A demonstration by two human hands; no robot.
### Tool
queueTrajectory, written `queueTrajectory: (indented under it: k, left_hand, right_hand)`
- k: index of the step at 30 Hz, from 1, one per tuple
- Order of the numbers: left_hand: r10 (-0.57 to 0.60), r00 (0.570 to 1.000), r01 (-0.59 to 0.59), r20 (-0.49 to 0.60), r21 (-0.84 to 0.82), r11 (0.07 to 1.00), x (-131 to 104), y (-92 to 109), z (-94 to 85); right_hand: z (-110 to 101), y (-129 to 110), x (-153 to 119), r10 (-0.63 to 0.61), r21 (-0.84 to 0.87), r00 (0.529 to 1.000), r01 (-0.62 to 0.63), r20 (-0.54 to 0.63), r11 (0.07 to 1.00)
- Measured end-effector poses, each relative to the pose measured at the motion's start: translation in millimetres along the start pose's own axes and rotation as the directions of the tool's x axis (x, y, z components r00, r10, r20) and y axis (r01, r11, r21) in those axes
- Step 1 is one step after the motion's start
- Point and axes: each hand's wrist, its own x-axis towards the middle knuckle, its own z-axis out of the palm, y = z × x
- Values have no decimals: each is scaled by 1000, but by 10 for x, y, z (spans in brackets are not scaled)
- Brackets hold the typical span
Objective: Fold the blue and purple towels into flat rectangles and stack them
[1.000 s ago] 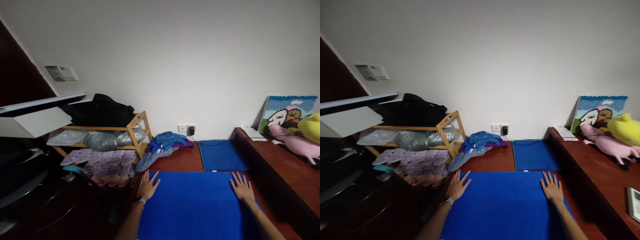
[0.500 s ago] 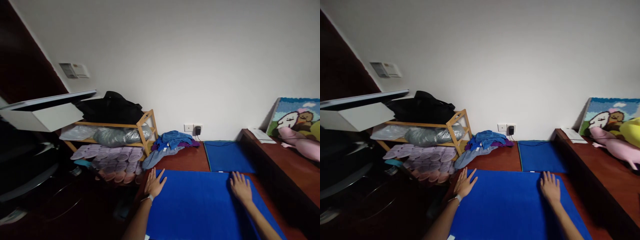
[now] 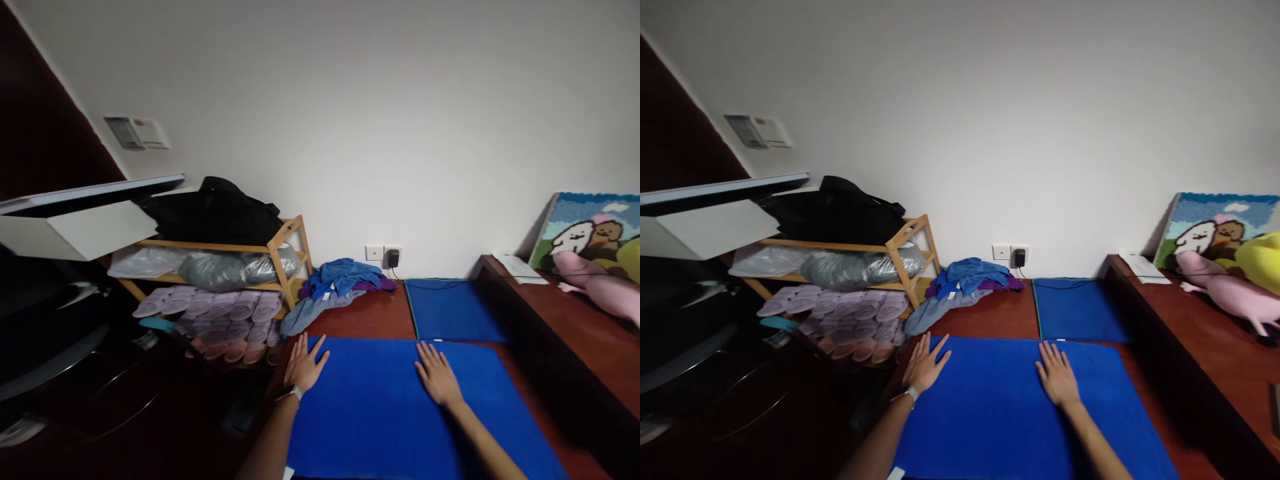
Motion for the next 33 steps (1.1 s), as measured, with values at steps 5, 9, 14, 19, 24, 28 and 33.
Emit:
queueTrajectory:
  k: [5, 9, 14, 19, 24, 28, 33]
  left_hand:
    - [-7, 1000, 7, 2, -12, 1000, 20, -23, 42]
    - [-2, 1000, 2, 8, -22, 1000, 25, -55, 60]
    - [-11, 1000, 11, 22, -12, 1000, 17, -34, 22]
    - [-16, 1000, 16, 21, 0, 1000, -5, 9, -25]
    - [-19, 1000, 19, 1, -8, 1000, -23, 26, -53]
    - [-21, 1000, 21, 2, -19, 1000, -32, 27, -60]
    - [-14, 1000, 14, -14, -39, 999, -43, 6, -31]
  right_hand:
    - [-24, 1398, -212, 309, -122, 951, -309, -19, 943]
    - [-13, 1818, -214, 391, -130, 920, -392, -33, 911]
    - [38, 1782, -197, 392, -136, 919, -394, -46, 909]
    - [-67, 1800, -164, 409, -175, 913, -401, 8, 899]
    - [-262, 1403, -45, 423, -223, 906, -417, -22, 881]
    - [-247, 245, 100, 95, -200, 979, -130, -178, 971]
    - [-94, -1236, 271, -231, 68, 973, 231, -12, 971]
